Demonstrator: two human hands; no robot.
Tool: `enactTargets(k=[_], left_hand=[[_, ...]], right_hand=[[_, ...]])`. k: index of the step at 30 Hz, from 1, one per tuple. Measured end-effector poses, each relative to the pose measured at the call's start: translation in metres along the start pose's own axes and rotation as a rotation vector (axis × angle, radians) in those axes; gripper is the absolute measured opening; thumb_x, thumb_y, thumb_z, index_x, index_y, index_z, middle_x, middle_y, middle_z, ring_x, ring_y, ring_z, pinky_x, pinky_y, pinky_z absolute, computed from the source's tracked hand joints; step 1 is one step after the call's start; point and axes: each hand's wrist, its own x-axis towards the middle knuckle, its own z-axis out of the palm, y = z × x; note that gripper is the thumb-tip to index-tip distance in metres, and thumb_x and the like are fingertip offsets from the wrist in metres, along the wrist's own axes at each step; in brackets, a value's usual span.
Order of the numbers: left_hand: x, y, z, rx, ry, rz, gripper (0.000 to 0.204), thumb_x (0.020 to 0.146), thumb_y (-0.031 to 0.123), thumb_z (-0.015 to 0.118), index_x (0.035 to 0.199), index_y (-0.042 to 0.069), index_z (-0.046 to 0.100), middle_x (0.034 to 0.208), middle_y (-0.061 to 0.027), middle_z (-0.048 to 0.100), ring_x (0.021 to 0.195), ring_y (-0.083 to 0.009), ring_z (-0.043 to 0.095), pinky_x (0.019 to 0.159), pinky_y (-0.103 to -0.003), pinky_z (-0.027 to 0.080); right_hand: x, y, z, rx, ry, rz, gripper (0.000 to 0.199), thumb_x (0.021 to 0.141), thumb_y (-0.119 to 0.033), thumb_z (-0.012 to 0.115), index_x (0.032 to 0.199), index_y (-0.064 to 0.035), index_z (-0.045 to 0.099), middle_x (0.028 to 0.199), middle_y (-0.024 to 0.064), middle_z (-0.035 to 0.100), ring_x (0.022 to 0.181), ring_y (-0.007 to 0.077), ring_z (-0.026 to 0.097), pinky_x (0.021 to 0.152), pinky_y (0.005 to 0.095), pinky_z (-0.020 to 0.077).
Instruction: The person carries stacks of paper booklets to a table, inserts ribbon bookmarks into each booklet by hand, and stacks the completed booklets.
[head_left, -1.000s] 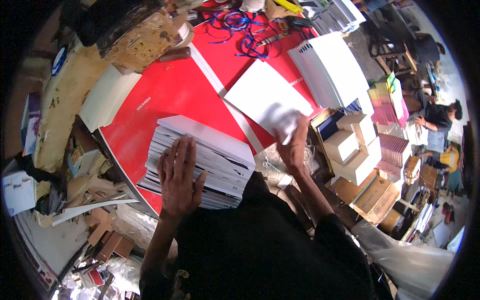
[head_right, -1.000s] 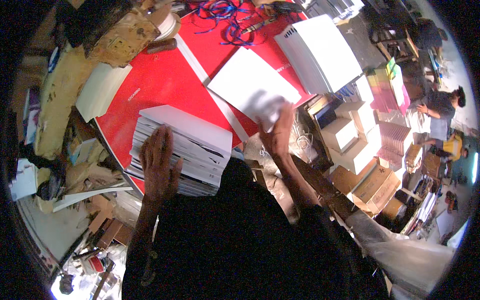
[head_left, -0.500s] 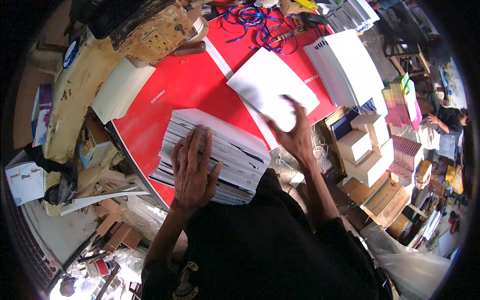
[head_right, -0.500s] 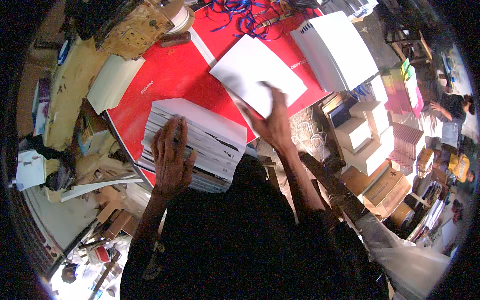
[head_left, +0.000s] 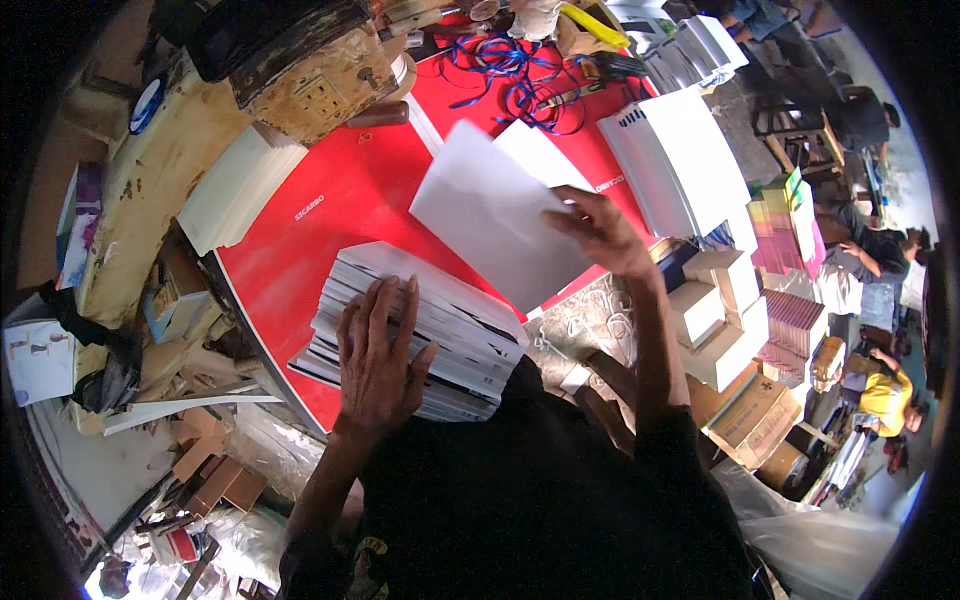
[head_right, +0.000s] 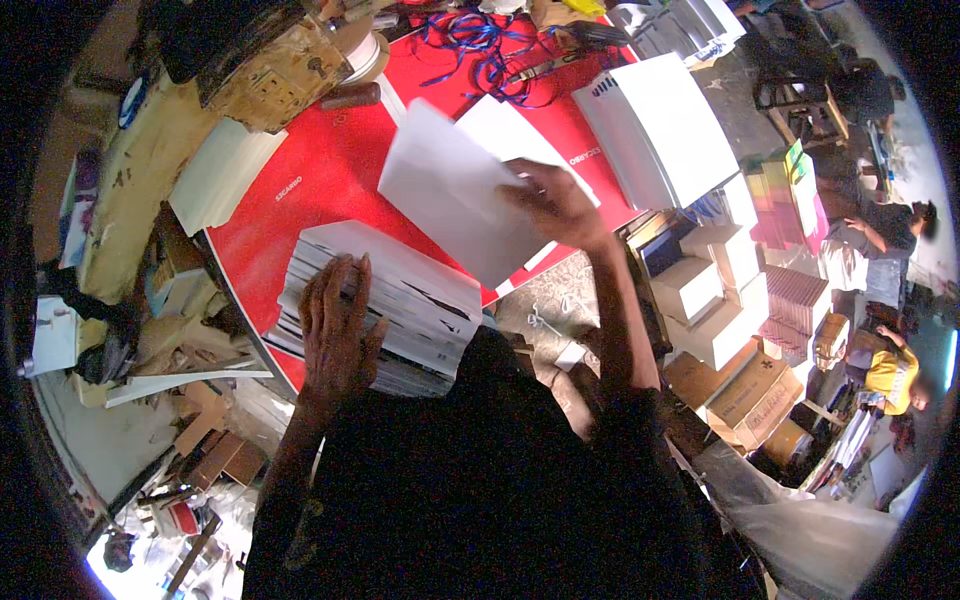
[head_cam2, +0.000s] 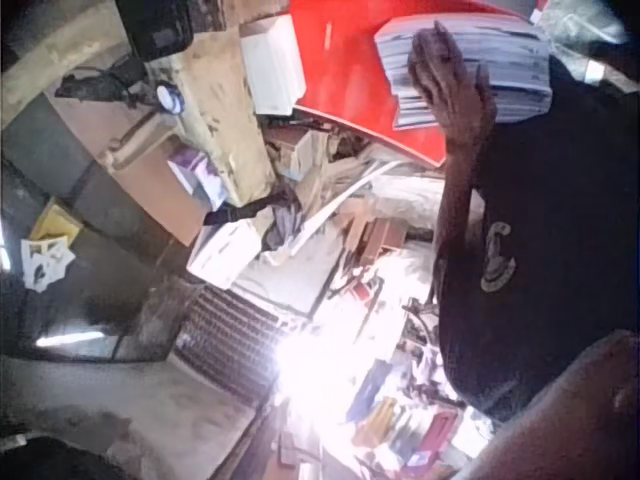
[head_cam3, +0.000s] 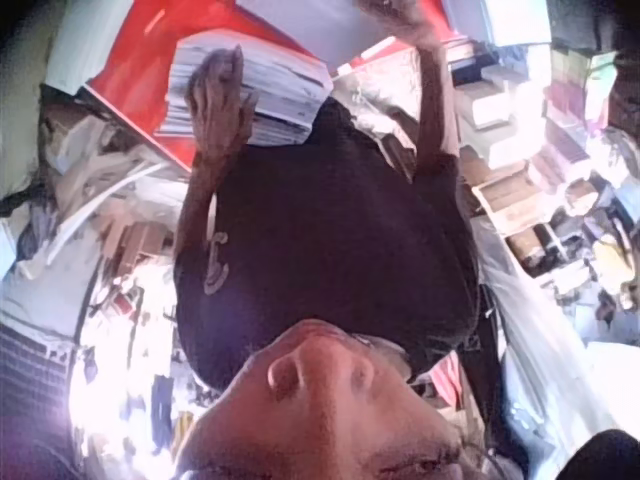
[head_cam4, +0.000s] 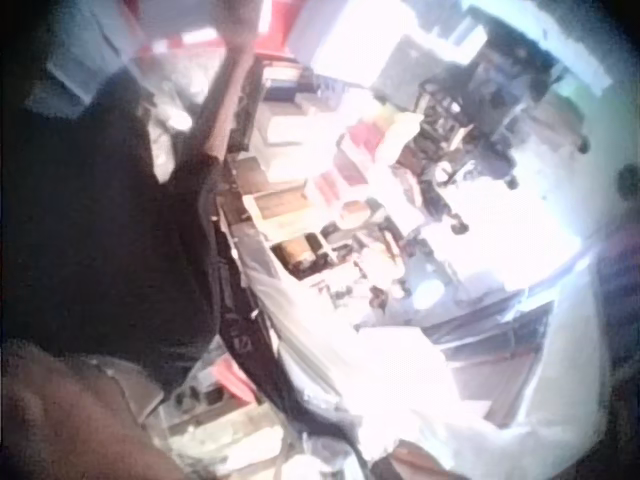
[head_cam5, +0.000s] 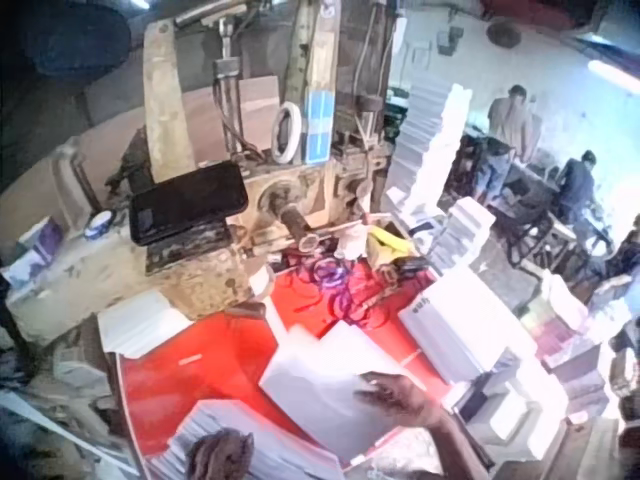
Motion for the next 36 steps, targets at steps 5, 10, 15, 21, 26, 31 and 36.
enactTargets(k=[5, 10, 15, 21, 26, 31, 36], left_hand=[[0.005, -0.001, -0.001, 0.025, -0.027, 0.031, 0.062, 0.096, 0.031, 0.046, 0.149, 0.003, 0.030, 0.155, -0.0179, 0.027, 0.142, -0.0343, 0.025, 0.114, -0.053, 0.017], [0.007, -0.001, -0.001, 0.034, -0.037, 0.034, 0.064, 0.095, 0.032, 0.048, 0.149, 0.001, 0.030, 0.157, -0.0158, 0.025, 0.145, -0.0329, 0.022, 0.114, -0.054, 0.016], [0.004, 0.001, 0.002, 0.043, 0.008, 0.040, 0.064, 0.096, 0.033, 0.049, 0.148, 0.002, 0.031, 0.149, -0.0243, 0.029, 0.137, -0.0389, 0.029, 0.112, -0.056, 0.020], [0.000, -0.001, 0.004, 0.020, -0.008, 0.027, 0.064, 0.097, 0.035, 0.048, 0.148, 0.000, 0.030, 0.142, -0.0275, 0.034, 0.132, -0.0417, 0.035, 0.112, -0.055, 0.023], [0.000, -0.001, -0.002, -0.010, 0.007, 0.008, 0.065, 0.097, 0.034, 0.047, 0.149, -0.001, 0.028, 0.153, -0.0193, 0.029, 0.140, -0.0336, 0.030, 0.114, -0.052, 0.021], [0.004, -0.003, 0.000, 0.029, -0.009, 0.038, 0.065, 0.096, 0.033, 0.048, 0.149, 0.000, 0.028, 0.155, -0.0158, 0.027, 0.142, -0.0311, 0.028, 0.114, -0.051, 0.020], [0.001, -0.003, 0.002, 0.069, -0.022, 0.037, 0.066, 0.096, 0.033, 0.049, 0.149, 0.000, 0.028, 0.155, -0.0164, 0.027, 0.143, -0.0315, 0.026, 0.114, -0.052, 0.019]], right_hand=[[-0.005, 0.033, -0.008, -1.073, 0.360, -0.132, 0.078, 0.081, -0.045, 0.074, 0.139, -0.0034, 0.042, 0.118, 0.0202, 0.059, 0.112, 0.0342, 0.055, 0.096, 0.0449, 0.0440], [-0.021, -0.017, 0.081, -0.218, -0.321, 0.018, 0.058, 0.091, -0.031, 0.067, 0.141, -0.0104, 0.046, 0.144, 0.0141, 0.048, 0.128, 0.0288, 0.051, 0.101, 0.0397, 0.0466], [-0.009, -0.043, 0.061, -0.241, -0.259, 0.074, 0.048, 0.094, -0.023, 0.062, 0.136, -0.0046, 0.050, 0.110, 0.0223, 0.066, 0.090, 0.0296, 0.068, 0.084, 0.0406, 0.0522], [-0.016, -0.040, 0.054, -0.335, 0.077, -0.178, 0.038, 0.089, -0.008, 0.065, 0.126, -0.0004, 0.058, 0.102, 0.0234, 0.067, 0.089, 0.0264, 0.069, 0.076, 0.0358, 0.0536], [-0.038, -0.074, 0.046, -0.280, 0.374, -0.249, 0.043, 0.092, 0.000, 0.059, 0.134, -0.0069, 0.055, 0.125, 0.0180, 0.063, 0.116, 0.0226, 0.061, 0.093, 0.0310, 0.0504], [-0.033, 0.068, 0.062, -0.773, 0.243, -0.234, 0.053, 0.090, -0.014, 0.060, 0.142, -0.0200, 0.048, 0.152, 0.0244, 0.029, 0.140, 0.0418, 0.031, 0.114, 0.0505, 0.0282], [-0.026, -0.023, 0.065, 0.048, -0.053, 0.388, 0.057, 0.093, -0.032, 0.064, 0.141, -0.0089, 0.046, 0.142, 0.0241, 0.047, 0.135, 0.0366, 0.041, 0.111, 0.0473, 0.0337]])
